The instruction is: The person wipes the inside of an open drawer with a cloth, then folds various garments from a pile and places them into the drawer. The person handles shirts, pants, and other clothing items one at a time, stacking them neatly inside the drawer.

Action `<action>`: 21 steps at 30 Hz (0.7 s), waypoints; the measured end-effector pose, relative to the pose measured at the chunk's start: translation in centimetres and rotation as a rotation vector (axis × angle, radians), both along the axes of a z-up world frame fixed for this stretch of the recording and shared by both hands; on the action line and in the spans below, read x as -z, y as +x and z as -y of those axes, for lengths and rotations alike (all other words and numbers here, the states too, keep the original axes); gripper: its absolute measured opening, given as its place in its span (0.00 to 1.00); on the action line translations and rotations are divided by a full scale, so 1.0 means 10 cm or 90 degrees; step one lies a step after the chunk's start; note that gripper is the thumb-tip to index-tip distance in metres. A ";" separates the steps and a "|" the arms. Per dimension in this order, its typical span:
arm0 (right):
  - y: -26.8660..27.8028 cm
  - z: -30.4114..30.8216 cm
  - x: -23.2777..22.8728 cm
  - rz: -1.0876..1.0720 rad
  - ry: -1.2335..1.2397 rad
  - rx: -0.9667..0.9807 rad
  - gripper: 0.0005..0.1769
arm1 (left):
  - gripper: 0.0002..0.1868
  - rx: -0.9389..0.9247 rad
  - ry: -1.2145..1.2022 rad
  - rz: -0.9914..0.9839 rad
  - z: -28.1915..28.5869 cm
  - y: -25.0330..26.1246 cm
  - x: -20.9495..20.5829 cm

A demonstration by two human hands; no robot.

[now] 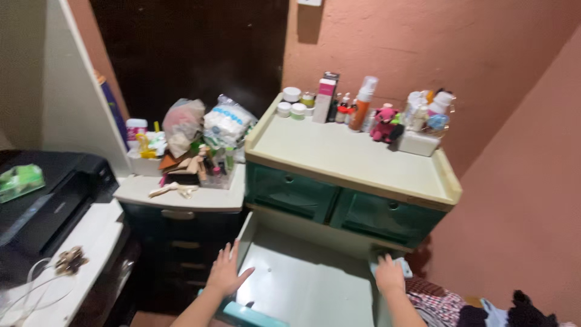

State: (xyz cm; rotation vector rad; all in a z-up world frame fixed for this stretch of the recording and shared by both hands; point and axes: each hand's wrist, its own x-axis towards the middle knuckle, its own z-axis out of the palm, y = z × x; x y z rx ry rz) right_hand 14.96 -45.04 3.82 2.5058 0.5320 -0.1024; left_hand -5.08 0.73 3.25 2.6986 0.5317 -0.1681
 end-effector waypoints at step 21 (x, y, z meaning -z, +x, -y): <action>-1.04 -1.94 0.80 -0.936 0.705 0.350 0.19 | 0.33 -0.115 -0.358 0.103 -0.33 0.24 0.45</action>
